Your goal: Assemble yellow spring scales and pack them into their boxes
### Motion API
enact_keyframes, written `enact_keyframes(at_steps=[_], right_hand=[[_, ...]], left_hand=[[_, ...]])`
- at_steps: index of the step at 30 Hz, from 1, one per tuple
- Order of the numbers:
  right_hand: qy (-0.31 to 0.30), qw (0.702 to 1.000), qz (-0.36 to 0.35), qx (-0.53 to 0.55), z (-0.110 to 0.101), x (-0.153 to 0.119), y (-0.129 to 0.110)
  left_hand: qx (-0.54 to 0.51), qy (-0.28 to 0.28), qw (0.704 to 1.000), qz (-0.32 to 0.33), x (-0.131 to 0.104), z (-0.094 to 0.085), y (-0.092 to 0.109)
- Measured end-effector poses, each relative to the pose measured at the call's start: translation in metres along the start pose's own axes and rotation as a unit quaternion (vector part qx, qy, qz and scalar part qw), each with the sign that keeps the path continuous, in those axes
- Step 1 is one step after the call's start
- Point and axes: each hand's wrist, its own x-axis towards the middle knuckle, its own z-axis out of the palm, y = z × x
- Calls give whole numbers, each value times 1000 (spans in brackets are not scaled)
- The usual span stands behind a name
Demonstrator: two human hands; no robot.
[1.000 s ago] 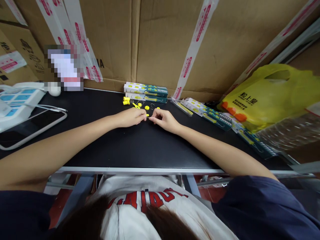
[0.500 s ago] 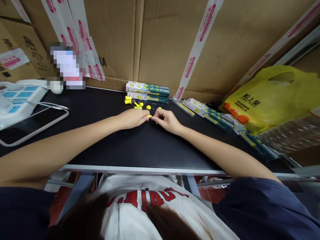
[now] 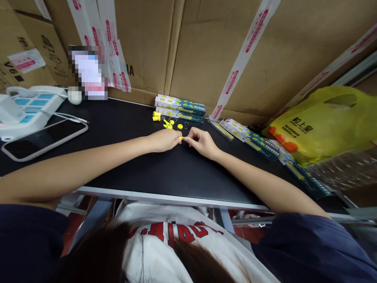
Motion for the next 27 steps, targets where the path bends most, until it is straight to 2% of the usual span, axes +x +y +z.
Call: enact_keyframes(at_steps=[6, 14, 19, 22, 27], right_hand=[[-9, 999, 14, 45, 0, 2, 0], [-23, 991, 42, 128, 0, 5, 1], [-37, 986, 51, 155, -1, 7, 4], [-42, 985, 52, 158, -2, 7, 4], [-48, 985, 44, 162, -2, 7, 3]], left_hand=[[-19, 2, 999, -27, -6, -4, 7], [-185, 11, 982, -44, -8, -5, 7], [-271, -16, 957, -102, -6, -7, 12], [-277, -34, 953, -113, -6, -9, 13], [-230, -33, 970, -75, -7, -9, 11]])
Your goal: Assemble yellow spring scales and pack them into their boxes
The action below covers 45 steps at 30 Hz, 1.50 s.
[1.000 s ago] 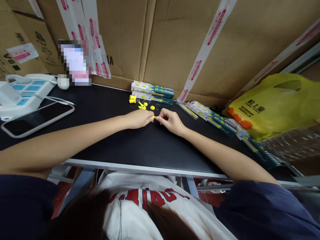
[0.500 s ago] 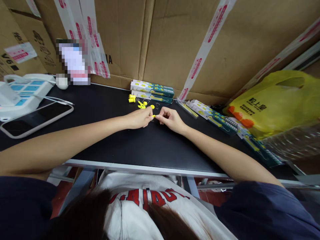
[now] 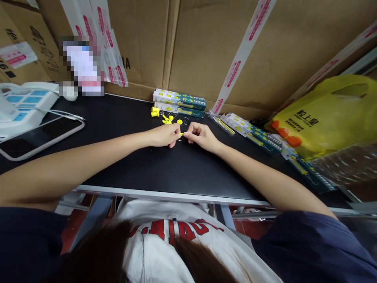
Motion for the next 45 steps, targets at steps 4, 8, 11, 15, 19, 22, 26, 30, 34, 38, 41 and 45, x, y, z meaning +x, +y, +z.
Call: enact_keyframes(at_steps=[4, 8, 11, 15, 19, 22, 26, 30, 34, 38, 41, 45], right_hand=[[7, 1000, -1, 1, 1, -1, -1], [28, 1000, -4, 10, 4, -2, -2], [48, 999, -8, 14, 7, -3, -2], [59, 998, -14, 7, 9, -2, -1], [77, 997, -26, -5, 11, -2, -2], [84, 996, -32, -4, 11, -1, -3], [88, 996, -26, 16, 10, 1, -2], [83, 996, -15, 36, 9, 1, -1], [56, 998, -10, 35, 7, 1, -3], [22, 999, -32, -37, 3, -1, -5], [6, 991, -51, -125, -1, -3, -5], [-7, 976, -81, -203, -4, -5, -3]], left_hand=[[18, 12, 1000, 2, -1, 3, 1], [10, 20, 1000, 0, -1, 7, 2], [17, 25, 1000, 7, -1, 8, 4], [25, 30, 999, 4, -2, 9, 5], [-43, 35, 998, -15, -1, 11, 6], [-115, 29, 992, -50, -1, 14, 7], [-200, 10, 975, -97, 1, 12, 9], [-220, -43, 969, -108, 0, 5, 12], [-156, -57, 982, -93, -1, -2, 10], [9, -24, 1000, -18, 0, -8, 1], [94, -14, 995, 19, 3, -10, -4], [133, -26, 990, 43, 3, -11, -5]])
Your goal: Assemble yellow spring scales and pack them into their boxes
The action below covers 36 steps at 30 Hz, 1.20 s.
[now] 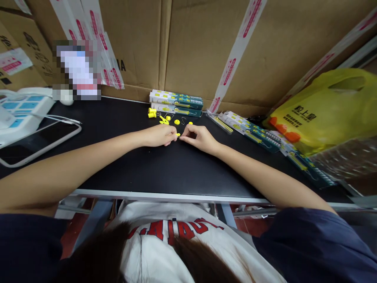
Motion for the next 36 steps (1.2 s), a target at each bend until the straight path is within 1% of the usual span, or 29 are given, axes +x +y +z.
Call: enact_keyframes(at_steps=[2, 6, 10, 16, 20, 24, 27, 33, 36], right_hand=[[-5, 1000, -15, -14, 0, -1, 0], [2, 999, -31, -24, 2, -2, -1], [16, 1000, -7, -14, 3, -2, -2], [42, 998, 36, 41, 5, -2, -3], [63, 996, 35, 43, 7, -3, -4], [75, 996, 28, 40, 8, -3, -4], [65, 997, 28, 43, 9, -3, -3], [64, 995, 41, 64, 10, 1, -2], [65, 994, 48, 79, 10, 2, -3]], left_hand=[[26, 1, 1000, 15, 0, 0, -1], [105, 23, 993, 39, 0, 0, -6], [154, 27, 987, 40, 0, 1, -6], [202, 49, 978, 10, -5, 5, 5], [196, 57, 979, 6, -6, 5, 7], [160, 58, 985, 17, -5, 5, 4], [123, 56, 991, 28, -5, 6, 2], [47, 61, 997, 10, -8, 6, 3], [35, 55, 998, 9, -8, 6, 3]])
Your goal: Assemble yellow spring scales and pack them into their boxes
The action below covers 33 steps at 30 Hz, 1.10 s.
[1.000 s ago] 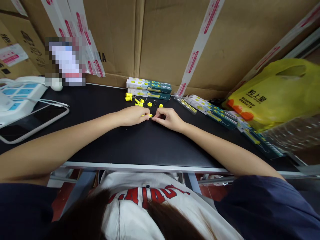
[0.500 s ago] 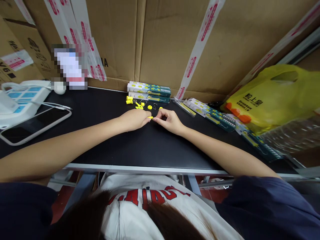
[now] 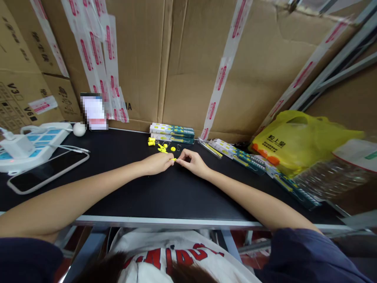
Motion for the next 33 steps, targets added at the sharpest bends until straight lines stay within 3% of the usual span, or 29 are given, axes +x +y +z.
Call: enact_keyframes(at_steps=[10, 33], right_hand=[[-13, 999, 22, 25, 3, 3, 1], [-21, 1000, -14, -1, 3, 2, 0]], left_hand=[[6, 2, 1000, 10, 1, 3, -7], [20, 0, 1000, -8, 2, 3, -6]])
